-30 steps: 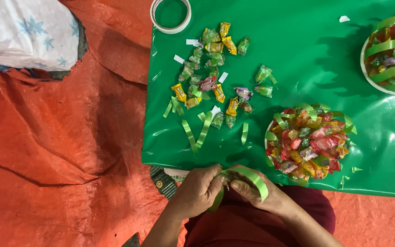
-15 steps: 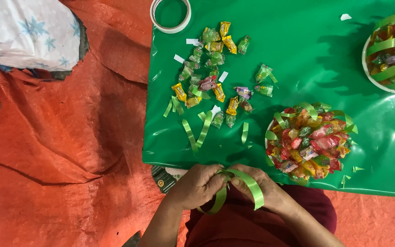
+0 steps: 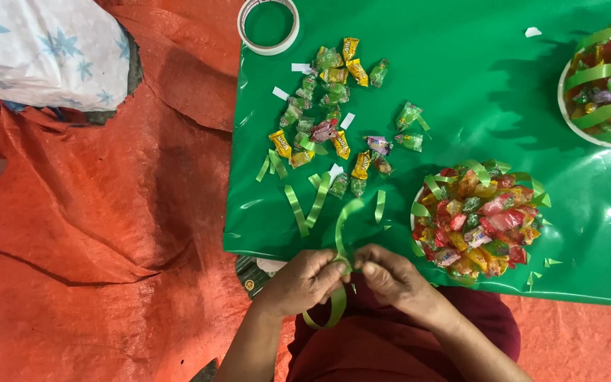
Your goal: The person sits on the floor and decorates a candy bouquet by cutting green ribbons with a utility knife and attaching them to the candy arrangement. They repeatedly cut ribbon pieces and secure them to the bouquet, adjusting the placement of the ribbons throughout the process.
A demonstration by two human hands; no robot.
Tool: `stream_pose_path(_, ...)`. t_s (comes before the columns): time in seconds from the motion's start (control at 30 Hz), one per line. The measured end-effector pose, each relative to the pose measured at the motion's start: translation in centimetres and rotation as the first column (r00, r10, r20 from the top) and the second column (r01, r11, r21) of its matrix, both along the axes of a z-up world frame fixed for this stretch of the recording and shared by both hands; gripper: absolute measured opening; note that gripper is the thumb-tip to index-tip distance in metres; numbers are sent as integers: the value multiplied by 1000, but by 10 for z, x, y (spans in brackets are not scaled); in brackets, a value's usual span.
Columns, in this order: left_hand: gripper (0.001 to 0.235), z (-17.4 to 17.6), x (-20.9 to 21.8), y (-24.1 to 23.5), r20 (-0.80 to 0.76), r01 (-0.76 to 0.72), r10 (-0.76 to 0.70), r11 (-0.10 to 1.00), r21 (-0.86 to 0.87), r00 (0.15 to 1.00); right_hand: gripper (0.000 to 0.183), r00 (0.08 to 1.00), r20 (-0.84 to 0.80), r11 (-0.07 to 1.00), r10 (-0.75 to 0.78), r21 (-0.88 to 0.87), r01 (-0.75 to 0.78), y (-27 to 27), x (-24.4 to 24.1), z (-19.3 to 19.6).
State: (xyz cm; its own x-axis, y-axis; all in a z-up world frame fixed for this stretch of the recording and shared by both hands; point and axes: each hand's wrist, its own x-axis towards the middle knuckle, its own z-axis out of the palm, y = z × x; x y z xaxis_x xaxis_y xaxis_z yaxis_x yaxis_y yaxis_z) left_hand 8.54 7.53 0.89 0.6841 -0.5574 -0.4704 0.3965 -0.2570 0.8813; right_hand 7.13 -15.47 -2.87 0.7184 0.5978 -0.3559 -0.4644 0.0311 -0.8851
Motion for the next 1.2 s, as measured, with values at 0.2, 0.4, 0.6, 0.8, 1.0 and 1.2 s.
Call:
stream_pose_path(0.2,26,8,-3,3,-94,-23,28,998,54,995,39,984,-170,990,-53,118,73,-2,-1,9)
stream_pose_path(0.4,59,-5,-13,0,42,-58,49,962,266,998,38,997,-69,999,35,15,-34,-8,-6,21)
stream_pose_path(0.6,54,5,-15,-4,65,-42,29,979,201,997,44,988,-144,996,54,-57,-63,-5,-8,19)
stream_pose_path(0.8,17,24,-8,-7,42,15,-20,993,117,999,42,974,-226,999,27,-18,-32,-4,-11,11)
stream_pose_path(1.0,34,13,-9,-6,52,23,-31,990,141,998,39,991,-127,999,30,17,-28,-3,-10,3)
stream_pose_path(1.2,24,18,-6,-6,91,49,-62,988,147,994,36,994,-99,998,47,47,-42,-2,-7,3)
